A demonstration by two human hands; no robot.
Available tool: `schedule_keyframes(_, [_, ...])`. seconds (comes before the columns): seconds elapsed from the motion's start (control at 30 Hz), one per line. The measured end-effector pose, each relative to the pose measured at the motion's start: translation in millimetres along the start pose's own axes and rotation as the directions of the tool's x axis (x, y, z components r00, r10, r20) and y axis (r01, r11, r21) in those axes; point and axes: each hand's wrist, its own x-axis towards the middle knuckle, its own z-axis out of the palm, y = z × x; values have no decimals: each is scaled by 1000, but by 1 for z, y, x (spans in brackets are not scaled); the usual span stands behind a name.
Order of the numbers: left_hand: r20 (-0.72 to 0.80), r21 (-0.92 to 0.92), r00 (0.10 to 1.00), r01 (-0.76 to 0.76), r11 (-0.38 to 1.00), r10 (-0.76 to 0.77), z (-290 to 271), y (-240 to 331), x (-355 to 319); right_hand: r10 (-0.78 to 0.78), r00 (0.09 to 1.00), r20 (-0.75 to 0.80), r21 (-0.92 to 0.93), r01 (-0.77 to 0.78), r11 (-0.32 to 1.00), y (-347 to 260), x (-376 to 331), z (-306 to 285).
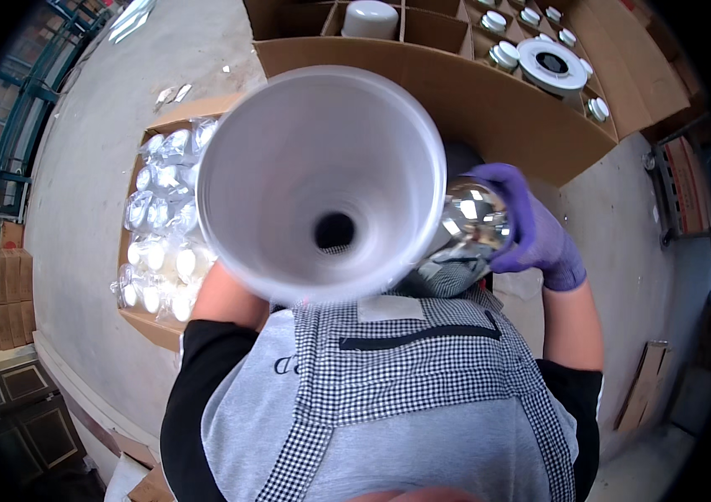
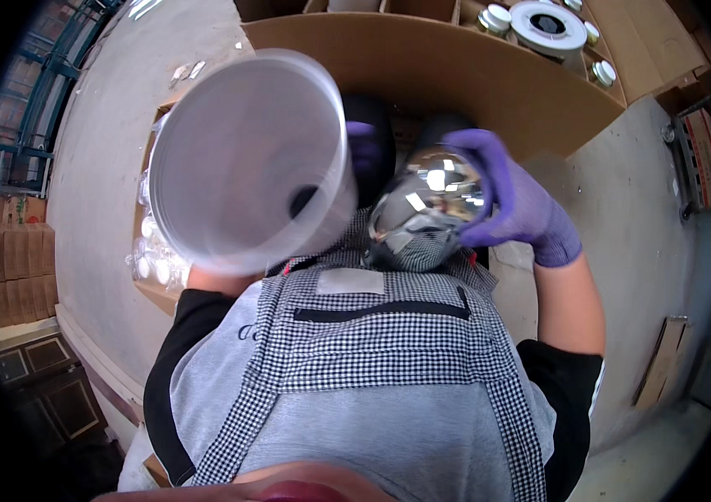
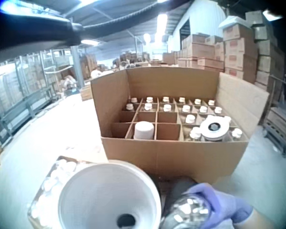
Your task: The person assembles white plastic containers by inserting metal rings into the openings, screwing on lids, and wrapping each unit in plastic. The person handles the containers one at a time, places them into a cardboard box, and repeats the process.
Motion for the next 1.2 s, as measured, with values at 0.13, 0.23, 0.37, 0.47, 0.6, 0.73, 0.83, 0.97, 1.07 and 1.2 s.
schedule_keyframes(0.13, [28,393,1000,1,919,-13,-63,20,-21,244,877,-414,416,-56,908,61,-96,22])
schedule_keyframes(0.23, [139,574,986,-6,819,-89,-49,28,-19,380,719,-581,571,28,821,88,-128,61])
schedule_keyframes(0.37, [231,712,958,-49,700,-168,60,13,-5,366,696,-617,632,161,758,94,-125,75])
schedule_keyframes(0.47, [354,716,845,32,697,-402,123,7,9,290,757,-585,582,142,801,83,-119,64])
schedule_keyframes(0.6, [527,521,752,83,850,-397,103,-20,5,346,768,-539,255,-243,936,116,-134,53])
schedule_keyframes(0.73, [434,151,819,344,927,-375,97,-41,-39,347,844,-410,72,-350,934,109,-133,40])
schedule_keyframes(0.83, [458,339,888,-206,918,29,124,-2,-30,333,909,-251,51,-331,942,95,-115,16])
schedule_keyframes(0.97, [516,181,724,-615,768,458,156,38,-18,310,917,-250,91,-297,951,79,-101,7])
schedule_keyframes(1.07, [444,146,713,-655,742,542,168,45,-17,289,905,-312,174,-244,954,77,-90,7])
schedule_keyframes(1.2, [358,119,735,-648,753,576,172,49,-19,277,887,-370,310,-163,937,82,-74,14])
